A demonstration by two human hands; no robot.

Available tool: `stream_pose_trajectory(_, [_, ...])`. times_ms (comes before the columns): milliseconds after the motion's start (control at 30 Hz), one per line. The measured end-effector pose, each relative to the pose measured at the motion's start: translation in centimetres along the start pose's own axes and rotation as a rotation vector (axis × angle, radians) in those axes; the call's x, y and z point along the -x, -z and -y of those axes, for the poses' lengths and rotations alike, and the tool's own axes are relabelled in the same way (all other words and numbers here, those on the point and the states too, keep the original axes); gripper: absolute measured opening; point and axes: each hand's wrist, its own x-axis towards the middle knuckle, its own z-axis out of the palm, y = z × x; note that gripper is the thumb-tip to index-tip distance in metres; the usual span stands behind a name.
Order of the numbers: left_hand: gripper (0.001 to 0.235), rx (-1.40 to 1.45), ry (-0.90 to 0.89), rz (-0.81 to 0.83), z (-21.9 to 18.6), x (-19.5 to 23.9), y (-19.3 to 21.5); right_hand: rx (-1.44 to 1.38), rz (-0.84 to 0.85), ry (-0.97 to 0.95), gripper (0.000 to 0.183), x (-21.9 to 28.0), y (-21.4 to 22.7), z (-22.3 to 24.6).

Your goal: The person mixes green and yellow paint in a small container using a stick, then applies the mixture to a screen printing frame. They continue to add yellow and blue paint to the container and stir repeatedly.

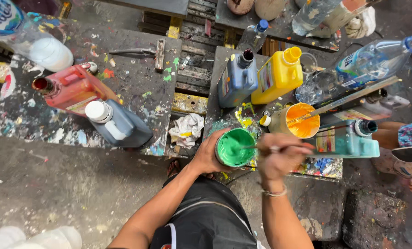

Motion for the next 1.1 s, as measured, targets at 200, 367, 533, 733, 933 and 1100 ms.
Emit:
stream_pose_trajectory(200, [0.096, 0.162, 0.085, -0.131, 0.7, 0.7, 0.7, -0.114, 0.117, 0.076, 0.051, -1.4, 0.0, 2.5])
stream_pose_trajectory(367, [0.098, 0.32, 0.088, -0.269, 0.8, 2.7, 1.9, 0.27, 0.14, -0.104, 0.056, -2.8, 2.3, 0.0])
stream_pose_trajectory(533, [0.099, 0.378, 0.155, -0.331, 0.0, 3.1, 3.8, 0.454, -0.04, -0.026, 0.071, -5.7, 4.5, -7.9])
stream_pose_trajectory(733, [0.101, 0.316, 0.086, -0.381, -1.6, 4.0, 4.9, 0.672, -0.214, 0.036, 0.115, -7.9, 4.9, -14.7])
stream_pose_trajectory(933, [0.105, 0.272, 0.099, -0.365, -2.9, 4.6, 6.1, 0.686, -0.293, 0.095, 0.113, -9.5, 4.3, -16.6])
stream_pose_trajectory(1100, [0.098, 0.148, 0.036, -0.352, -4.2, 3.9, 7.2, 0.82, -0.441, -0.002, 0.126, -10.5, 7.2, -24.3])
